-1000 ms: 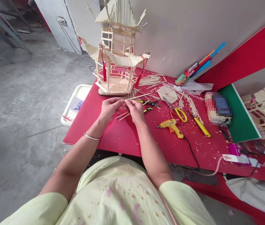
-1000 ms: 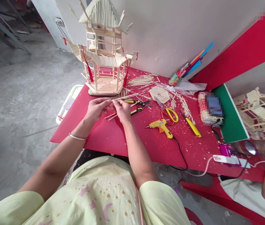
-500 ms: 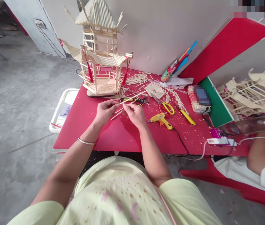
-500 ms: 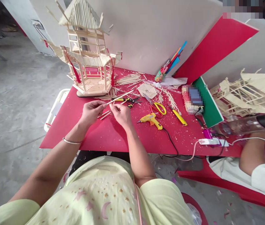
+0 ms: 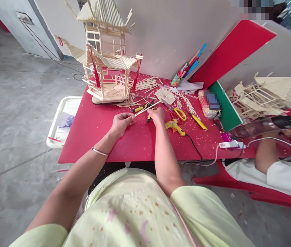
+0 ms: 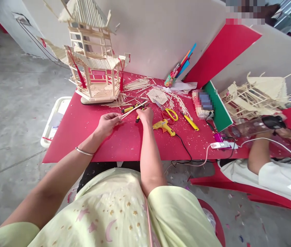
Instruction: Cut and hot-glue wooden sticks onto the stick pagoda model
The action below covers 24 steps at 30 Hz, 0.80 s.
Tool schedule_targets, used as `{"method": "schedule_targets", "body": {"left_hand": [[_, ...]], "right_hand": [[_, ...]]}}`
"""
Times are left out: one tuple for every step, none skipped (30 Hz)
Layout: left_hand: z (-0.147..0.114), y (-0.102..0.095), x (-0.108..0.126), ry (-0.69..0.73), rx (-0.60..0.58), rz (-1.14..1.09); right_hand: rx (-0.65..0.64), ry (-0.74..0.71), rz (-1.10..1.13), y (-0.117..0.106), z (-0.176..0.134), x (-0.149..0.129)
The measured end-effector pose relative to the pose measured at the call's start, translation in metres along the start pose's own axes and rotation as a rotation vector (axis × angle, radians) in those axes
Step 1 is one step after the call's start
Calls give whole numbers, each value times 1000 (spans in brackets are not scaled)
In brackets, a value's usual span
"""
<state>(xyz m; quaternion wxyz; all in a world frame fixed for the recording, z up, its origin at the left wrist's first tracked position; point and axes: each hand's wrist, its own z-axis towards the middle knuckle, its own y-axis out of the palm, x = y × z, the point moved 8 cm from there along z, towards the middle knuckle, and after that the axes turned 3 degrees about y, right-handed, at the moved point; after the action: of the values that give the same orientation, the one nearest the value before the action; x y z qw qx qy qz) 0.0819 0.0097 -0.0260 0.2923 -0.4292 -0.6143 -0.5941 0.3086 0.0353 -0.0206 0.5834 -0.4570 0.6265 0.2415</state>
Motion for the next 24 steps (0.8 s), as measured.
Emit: {"method": "schedule_targets", "body": {"left_hand": [[1, 0, 0, 7, -7, -10], [1, -1, 0, 12, -13, -18], [2, -2, 0, 14, -11, -23], [3, -5, 0, 11, -2, -27], [4, -7, -1, 4, 12, -30], [5, -9, -2, -6, 28, -35], [6, -11, -4, -14, 40, -41], [7, -12, -5, -13, 50, -47], [8, -13, -6, -3, 57, -48], [9, -14, -6, 15, 65, -44], [10, -15, -6, 37, 73, -32], [11, -16, -5, 59, 83, -19], [12, -17, -4, 79, 94, -6], [13, -19, -3, 95, 106, 2], [13, -20, -1, 106, 118, 2], [13, -22, 2, 117, 129, -5], [13, -23, 6, 129, 137, -14], [13, -25, 9, 144, 143, -24], [13, -26, 13, 159, 145, -27], [12, -26, 16, 170, 144, -25], [12, -26, 18, 174, 141, -18], [10, -25, 19, 167, 136, -11], [8, -23, 18, 149, 129, -6], [5, -21, 16, 121, 120, -7]], "right_hand": [[12, 19, 29, -2, 0, 1], [29, 35, 59, -4, 0, 2], [45, 44, 93, -6, -1, 1], [57, 43, 125, -7, -3, -1], [65, 35, 151, -7, -6, -4], [74, 10, 179, -8, -9, -10], [88, -41, 212, -9, -12, -18], [111, -114, 252, -12, -16, -30], [150, -203, 295, -18, -21, -43], [200, -297, 339, -25, -26, -58], [255, -382, 384, -34, -32, -73], [300, -442, 429, -44, -37, -86], [316, -468, 475, -53, -41, -97], [295, -466, 525, -60, -43, -105], [233, -439, 572, -64, -45, -111], [135, -391, 605, -66, -47, -115], [26, -329, 612, -66, -53, -115], [-77, -263, 592, -65, -62, -112], [-149, -213, 556, -66, -74, -107], [-163, -190, 532, -71, -89, -102], [-180, -190, 509, -76, -105, -98], [-213, -193, 477, -79, -122, -96], [-247, -210, 431, -83, -138, -96], [-253, -248, 384, -89, -153, -99]]}}
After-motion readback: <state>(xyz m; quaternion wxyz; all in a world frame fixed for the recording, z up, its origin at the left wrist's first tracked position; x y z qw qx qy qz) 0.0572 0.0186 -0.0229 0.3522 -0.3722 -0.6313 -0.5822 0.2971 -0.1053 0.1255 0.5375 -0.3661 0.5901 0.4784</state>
